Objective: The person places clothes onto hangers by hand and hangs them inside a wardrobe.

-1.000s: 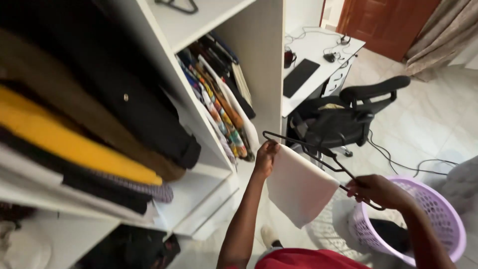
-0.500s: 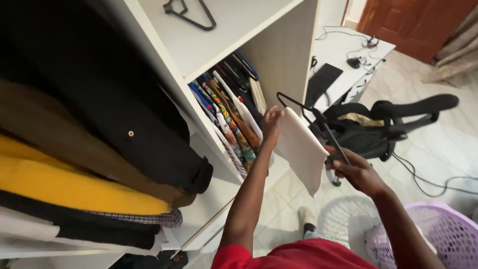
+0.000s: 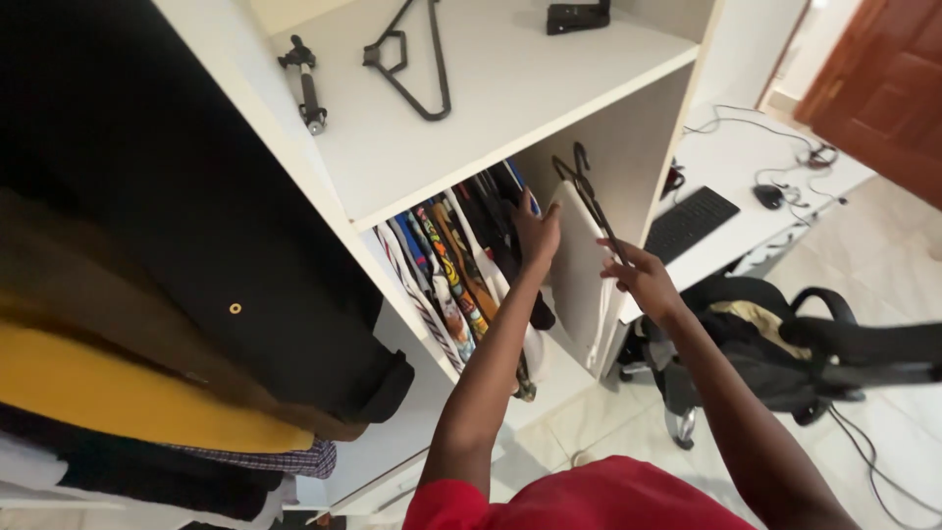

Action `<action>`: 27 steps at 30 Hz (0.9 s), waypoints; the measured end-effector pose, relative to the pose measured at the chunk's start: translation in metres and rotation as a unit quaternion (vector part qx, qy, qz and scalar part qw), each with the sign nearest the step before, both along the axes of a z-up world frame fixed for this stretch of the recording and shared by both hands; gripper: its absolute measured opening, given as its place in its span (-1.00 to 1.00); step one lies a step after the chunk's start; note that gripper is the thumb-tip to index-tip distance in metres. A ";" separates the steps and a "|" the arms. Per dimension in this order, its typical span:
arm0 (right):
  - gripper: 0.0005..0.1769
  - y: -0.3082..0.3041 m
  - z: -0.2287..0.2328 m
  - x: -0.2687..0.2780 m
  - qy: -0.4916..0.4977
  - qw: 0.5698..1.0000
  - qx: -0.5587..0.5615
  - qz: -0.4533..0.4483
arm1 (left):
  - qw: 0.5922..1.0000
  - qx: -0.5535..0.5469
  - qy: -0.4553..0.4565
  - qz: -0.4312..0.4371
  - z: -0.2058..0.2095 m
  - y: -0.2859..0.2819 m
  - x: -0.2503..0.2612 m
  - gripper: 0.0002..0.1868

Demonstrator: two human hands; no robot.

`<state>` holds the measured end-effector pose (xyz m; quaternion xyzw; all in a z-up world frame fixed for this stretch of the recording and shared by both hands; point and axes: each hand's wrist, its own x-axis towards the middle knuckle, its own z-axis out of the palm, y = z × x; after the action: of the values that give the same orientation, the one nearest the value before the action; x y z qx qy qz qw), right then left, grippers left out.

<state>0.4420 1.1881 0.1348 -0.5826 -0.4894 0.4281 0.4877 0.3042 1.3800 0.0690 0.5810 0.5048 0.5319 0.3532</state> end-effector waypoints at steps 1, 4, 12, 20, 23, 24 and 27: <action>-0.52 0.017 0.002 0.003 -0.019 1.000 0.010 0.004 | 1.000 0.004 0.019 0.021 -0.003 0.012 0.001 -0.13; -0.52 0.062 0.004 0.011 -0.024 0.999 0.030 0.009 | 0.992 0.094 0.055 0.062 -0.016 0.028 -0.001 -0.15; -0.60 0.109 0.010 0.011 -0.006 0.997 0.076 -0.006 | 0.989 -0.036 -0.137 -0.034 0.018 -0.007 -0.028 -0.14; -0.58 0.065 0.034 0.004 -0.080 0.993 0.075 -0.030 | 0.925 0.276 0.184 0.187 0.002 -0.095 0.021 -0.39; -0.58 0.071 0.025 0.009 -0.041 0.996 0.078 -0.015 | 0.955 0.234 0.123 0.138 -0.021 -0.095 0.057 -0.46; -0.57 0.076 0.022 0.011 -0.029 0.996 0.085 -0.009 | 0.975 0.183 0.052 0.118 -0.025 -0.085 0.066 -0.42; -0.56 0.096 0.014 0.020 -0.027 0.996 0.090 -0.006 | 0.979 0.165 -0.033 0.116 -0.029 -0.058 0.065 -0.49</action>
<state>0.4620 1.2844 0.1492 -0.5504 -0.5354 0.3632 0.5277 0.3695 1.3218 0.0402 0.5512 0.4620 0.6639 0.2049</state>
